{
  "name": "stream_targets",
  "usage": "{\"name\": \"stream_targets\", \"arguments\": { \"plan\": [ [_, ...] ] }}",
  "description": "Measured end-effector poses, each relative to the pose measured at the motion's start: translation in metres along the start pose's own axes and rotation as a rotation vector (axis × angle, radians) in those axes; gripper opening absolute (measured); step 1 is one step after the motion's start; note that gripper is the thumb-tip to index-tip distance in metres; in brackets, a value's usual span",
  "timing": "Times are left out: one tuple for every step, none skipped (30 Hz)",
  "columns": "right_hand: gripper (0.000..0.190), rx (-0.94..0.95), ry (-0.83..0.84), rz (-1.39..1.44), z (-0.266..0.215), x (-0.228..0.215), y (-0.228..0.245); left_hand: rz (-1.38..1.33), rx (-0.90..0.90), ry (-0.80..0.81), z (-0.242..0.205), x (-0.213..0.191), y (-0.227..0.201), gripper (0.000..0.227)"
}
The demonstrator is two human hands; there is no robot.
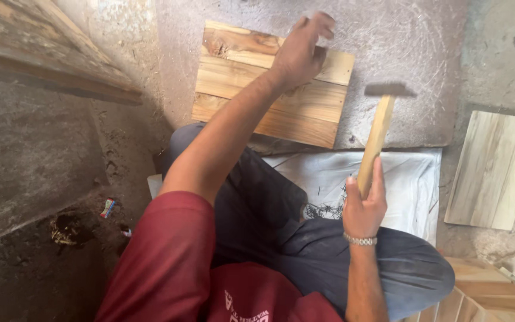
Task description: The person assembles a small wooden box by aligning planks and hammering nails into place. They repeatedly flip the box to work on different sides and secure the structure with a hammer and nails.
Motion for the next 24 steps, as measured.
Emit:
{"name": "stream_targets", "arguments": {
  "plan": [
    [0.069, 0.139, 0.047, 0.159, -0.001, 0.005, -0.016, 0.095, 0.017, 0.003, 0.003, 0.002, -0.001, 0.045],
    [0.071, 0.240, 0.064, 0.175, -0.007, 0.006, -0.028, 0.183, 0.030, 0.016, 0.001, 0.010, -0.003, 0.043],
    [0.073, 0.341, 0.082, 0.192, -0.010, 0.007, -0.040, 0.270, 0.044, 0.029, -0.001, 0.016, -0.004, 0.041],
    [0.076, 0.446, 0.100, 0.212, -0.014, 0.009, -0.050, 0.219, -0.037, 0.045, -0.004, 0.020, 0.005, 0.038],
    [0.075, 0.482, 0.108, 0.272, -0.013, 0.009, -0.055, 0.170, -0.118, 0.060, -0.007, 0.022, 0.014, 0.034],
    [0.074, 0.519, 0.109, 0.335, -0.009, 0.009, -0.059, 0.120, -0.197, 0.082, -0.008, 0.025, 0.024, 0.031],
    [0.074, 0.556, 0.110, 0.399, -0.004, 0.009, -0.064, 0.126, -0.166, 0.057, -0.005, 0.023, 0.023, 0.030],
    [0.073, 0.603, 0.124, 0.502, -0.002, 0.011, -0.070, 0.128, -0.141, 0.038, -0.006, 0.022, 0.024, 0.029],
    [0.072, 0.648, 0.136, 0.606, 0.003, 0.013, -0.077, 0.129, -0.115, 0.018, -0.005, 0.024, 0.025, 0.027],
    [0.072, 0.692, 0.150, 0.708, 0.005, 0.013, -0.084, 0.238, -0.131, 0.027, -0.007, 0.031, 0.029, 0.020],
    [0.071, 0.712, 0.153, 0.751, 0.006, 0.010, -0.091, 0.347, -0.144, 0.036, -0.010, 0.040, 0.031, 0.013],
    [0.070, 0.722, 0.162, 0.799, 0.010, 0.010, -0.096, 0.466, -0.149, 0.036, -0.014, 0.047, 0.029, 0.009],
    [0.069, 0.731, 0.172, 0.847, 0.009, 0.010, -0.101, 0.398, -0.148, 0.048, -0.022, 0.061, 0.022, 0.013],
    [0.068, 0.701, 0.182, 0.903, 0.009, 0.008, -0.103, 0.332, -0.157, 0.054, -0.037, 0.082, 0.013, 0.017],
    [0.068, 0.672, 0.192, 0.959, 0.007, 0.005, -0.104, 0.266, -0.167, 0.059, -0.059, 0.104, -0.001, 0.021],
    [0.067, 0.623, 0.210, 1.014, 0.011, 0.002, -0.104, 0.306, -0.159, 0.329, -0.090, 0.150, -0.017, 0.018],
    [0.066, 0.616, 0.214, 1.034, 0.008, -0.004, -0.106, 0.343, -0.151, 0.599, -0.138, 0.194, -0.037, 0.016],
    [0.065, 0.585, 0.225, 1.059, 0.014, -0.007, -0.103, 0.392, -0.129, 0.855, -0.179, 0.226, -0.051, 0.017],
    [0.063, 0.555, 0.236, 1.085, 0.017, -0.008, -0.100, 0.430, -0.151, 0.755, -0.205, 0.228, -0.069, 0.027],
    [0.063, 0.538, 0.235, 1.085, 0.013, -0.008, -0.100, 0.209, -0.302, 0.955, -0.252, 0.246, -0.074, 0.021],
    [0.063, 0.521, 0.233, 1.085, 0.011, -0.006, -0.100, 0.176, -0.319, 0.904, -0.265, 0.248, -0.076, 0.031],
    [0.063, 0.512, 0.238, 1.076, 0.006, -0.005, -0.103, 0.135, -0.344, 0.849, -0.278, 0.253, -0.080, 0.048],
    [0.063, 0.528, 0.229, 1.030, 0.002, -0.004, -0.109, 0.177, -0.347, 0.868, -0.291, 0.261, -0.083, 0.041],
    [0.064, 0.536, 0.217, 0.993, 0.002, 0.001, -0.110, 0.230, -0.345, 0.888, -0.296, 0.262, -0.083, 0.034]
  ]
}}
Point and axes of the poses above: each hand's wrist, its own z-axis towards the middle knuckle, its own x-axis out of the palm, y = z × x, the point moved 10 cm from there along z, towards the middle knuckle, and after that the axes turned 15 degrees about -z, right-handed, at the moved point
